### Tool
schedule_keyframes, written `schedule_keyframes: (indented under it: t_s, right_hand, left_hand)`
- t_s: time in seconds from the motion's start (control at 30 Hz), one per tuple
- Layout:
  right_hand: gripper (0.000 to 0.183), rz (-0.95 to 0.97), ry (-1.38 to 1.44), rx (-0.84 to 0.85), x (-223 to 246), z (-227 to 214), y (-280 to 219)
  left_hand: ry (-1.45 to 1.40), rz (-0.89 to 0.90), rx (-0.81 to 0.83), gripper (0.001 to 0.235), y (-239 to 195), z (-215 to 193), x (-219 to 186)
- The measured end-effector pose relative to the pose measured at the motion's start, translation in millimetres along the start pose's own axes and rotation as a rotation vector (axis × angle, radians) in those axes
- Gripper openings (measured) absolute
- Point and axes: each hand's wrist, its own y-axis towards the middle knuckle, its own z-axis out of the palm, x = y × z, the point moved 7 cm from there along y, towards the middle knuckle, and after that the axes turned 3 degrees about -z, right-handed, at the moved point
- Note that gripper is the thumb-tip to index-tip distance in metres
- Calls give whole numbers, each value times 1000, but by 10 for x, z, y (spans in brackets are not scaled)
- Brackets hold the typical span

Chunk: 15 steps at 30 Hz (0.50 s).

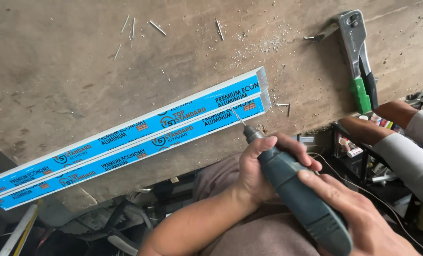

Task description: Drilling holes into aluminum profiles using a power drill on a workbench.

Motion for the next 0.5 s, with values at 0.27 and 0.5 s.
schedule_keyframes:
  t_s: [0.27, 0.5]
  right_hand:
    - [98, 40, 5, 63, -226, 120, -127]
    - [109, 227, -67, 38, -441, 116, -248]
  left_hand:
    - [65, 40, -119, 50, -9, -270, 99]
    - [-11, -182, -163, 37, 7, -522, 89]
